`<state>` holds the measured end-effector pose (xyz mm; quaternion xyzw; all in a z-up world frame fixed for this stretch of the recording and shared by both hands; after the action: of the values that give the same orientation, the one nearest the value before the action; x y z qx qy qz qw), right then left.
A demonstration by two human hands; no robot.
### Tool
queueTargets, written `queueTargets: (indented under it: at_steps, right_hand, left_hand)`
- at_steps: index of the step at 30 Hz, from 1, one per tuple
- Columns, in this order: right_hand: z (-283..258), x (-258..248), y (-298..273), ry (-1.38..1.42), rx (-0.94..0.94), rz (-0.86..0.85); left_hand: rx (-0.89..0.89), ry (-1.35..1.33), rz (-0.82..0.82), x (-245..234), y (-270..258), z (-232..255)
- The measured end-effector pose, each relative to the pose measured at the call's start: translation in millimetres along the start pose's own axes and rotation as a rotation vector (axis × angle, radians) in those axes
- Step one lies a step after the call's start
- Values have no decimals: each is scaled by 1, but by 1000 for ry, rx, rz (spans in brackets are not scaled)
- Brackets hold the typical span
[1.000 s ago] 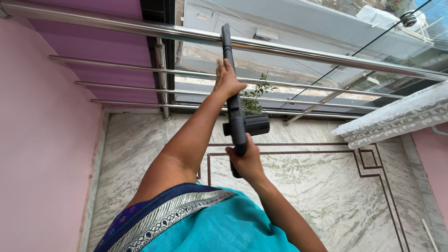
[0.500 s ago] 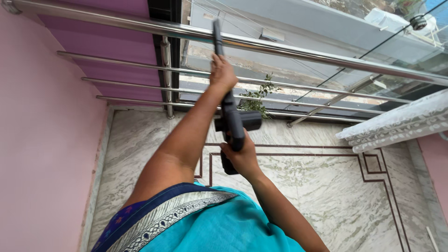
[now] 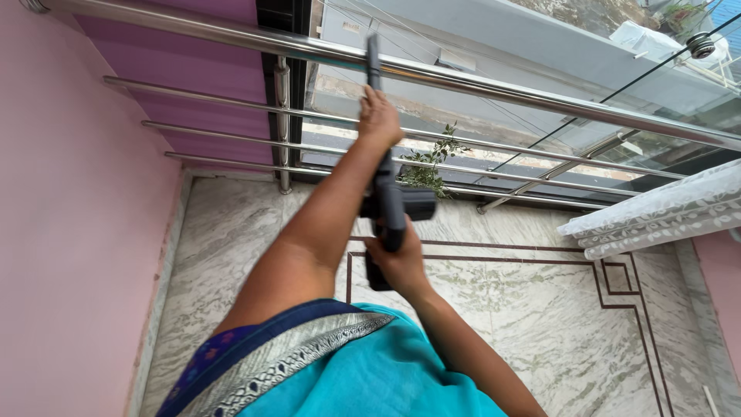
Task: The person uses a handheld vacuum cleaner to clean the metal railing of a balcony. They move the vacuum nozzle along the top and sides of the railing, systematically removing dust and debris from the surface.
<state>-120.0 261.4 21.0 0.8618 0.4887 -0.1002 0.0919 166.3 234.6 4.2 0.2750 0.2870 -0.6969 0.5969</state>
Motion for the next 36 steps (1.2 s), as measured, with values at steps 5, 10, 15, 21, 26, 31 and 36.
queueTargets:
  at_steps: [5, 10, 15, 21, 26, 31, 36]
  right_hand:
    - [-12, 27, -2, 83, 0, -104]
    - [-16, 8, -17, 59, 89, -28]
    - [-32, 13, -27, -11, -102, -3]
    - [-43, 35, -22, -73, 12, -156]
    - [-28, 6, -17, 58, 17, -152]
    - [-29, -28, -7, -41, -78, -179]
    - [-35, -2, -3, -151, 44, -229]
  left_hand:
    - [47, 241, -40, -56, -3, -36]
    - [168, 145, 175, -6, 0, -16]
    - [196, 142, -103, 3, -16, 1]
    - [74, 81, -60, -40, -4, -40]
    - [36, 43, -26, -32, -13, -24]
    - [58, -20, -38, 1, -21, 4]
    - [61, -96, 61, -20, 0, -31]
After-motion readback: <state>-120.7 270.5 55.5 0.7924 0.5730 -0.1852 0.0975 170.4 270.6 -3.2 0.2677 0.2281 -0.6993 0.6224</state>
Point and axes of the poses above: each hand's wrist, its own y-axis towards the middle knuckle, its own x-axis out of the palm, z = x × y, the point moved 4 cm from there along y, towards the middle knuckle, and after that the axes turned 13 degrees about z, right-handed, at the moved point
